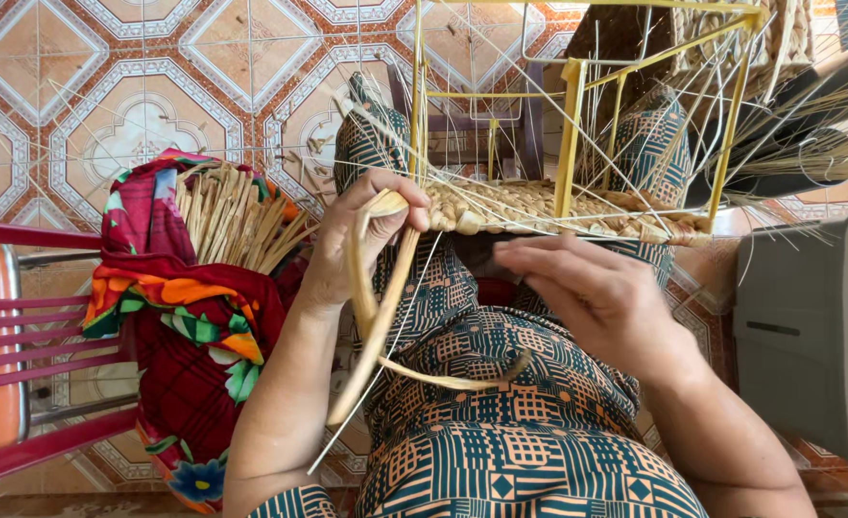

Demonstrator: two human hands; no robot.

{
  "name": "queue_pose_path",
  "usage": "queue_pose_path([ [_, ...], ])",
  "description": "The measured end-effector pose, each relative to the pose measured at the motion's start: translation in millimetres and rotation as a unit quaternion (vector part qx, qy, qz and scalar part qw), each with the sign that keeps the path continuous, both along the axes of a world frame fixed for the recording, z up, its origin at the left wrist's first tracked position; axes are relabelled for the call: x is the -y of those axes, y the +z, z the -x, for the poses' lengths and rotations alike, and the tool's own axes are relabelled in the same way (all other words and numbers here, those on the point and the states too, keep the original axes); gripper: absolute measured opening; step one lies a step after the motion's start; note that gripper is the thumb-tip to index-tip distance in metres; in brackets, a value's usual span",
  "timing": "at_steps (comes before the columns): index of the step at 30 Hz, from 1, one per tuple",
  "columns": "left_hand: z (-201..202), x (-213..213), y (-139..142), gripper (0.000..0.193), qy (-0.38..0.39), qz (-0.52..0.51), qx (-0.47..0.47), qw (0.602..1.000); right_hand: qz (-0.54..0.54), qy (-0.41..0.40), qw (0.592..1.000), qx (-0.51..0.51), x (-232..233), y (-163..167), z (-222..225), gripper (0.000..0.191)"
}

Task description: The person weaves a basket by hand, interlacing thin bamboo strips through a yellow metal frame. They repeatedly pull and tighten the strips to form a tight weave on the basket base.

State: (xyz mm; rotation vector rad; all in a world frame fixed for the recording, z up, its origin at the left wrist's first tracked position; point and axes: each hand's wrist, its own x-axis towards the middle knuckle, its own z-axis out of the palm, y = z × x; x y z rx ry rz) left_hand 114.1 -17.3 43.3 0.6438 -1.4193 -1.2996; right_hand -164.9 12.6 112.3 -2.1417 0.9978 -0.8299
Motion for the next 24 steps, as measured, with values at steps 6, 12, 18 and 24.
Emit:
queue_pose_path([
  [6, -6.4, -0.1, 1.6, 0.026, 0.013, -0.079, 0.086, 0.993, 0.183, 0.044, 0.979, -0.075, 14.6, -8.1, -56.0, 0.039],
  [12, -12.0, 7.4, 12.7, 0.021, -0.023, -0.051, 0.118, 0.991, 0.243, 0.060, 0.964, -0.090, 20.3, -27.6, -51.2, 0.022],
  [18, -14.0, 16.8, 15.3, 0.014, -0.067, 0.030, 0.151, 0.986, -0.004, 0.002, 0.989, 0.145, 20.0, -40.7, -27.7, 0.009],
  [24, -12.3, 17.6, 9.5, 0.018, -0.072, -0.023, 0.139, 0.987, 0.206, 0.264, 0.938, -0.094, 19.7, -43.6, -30.3, 0.035],
])
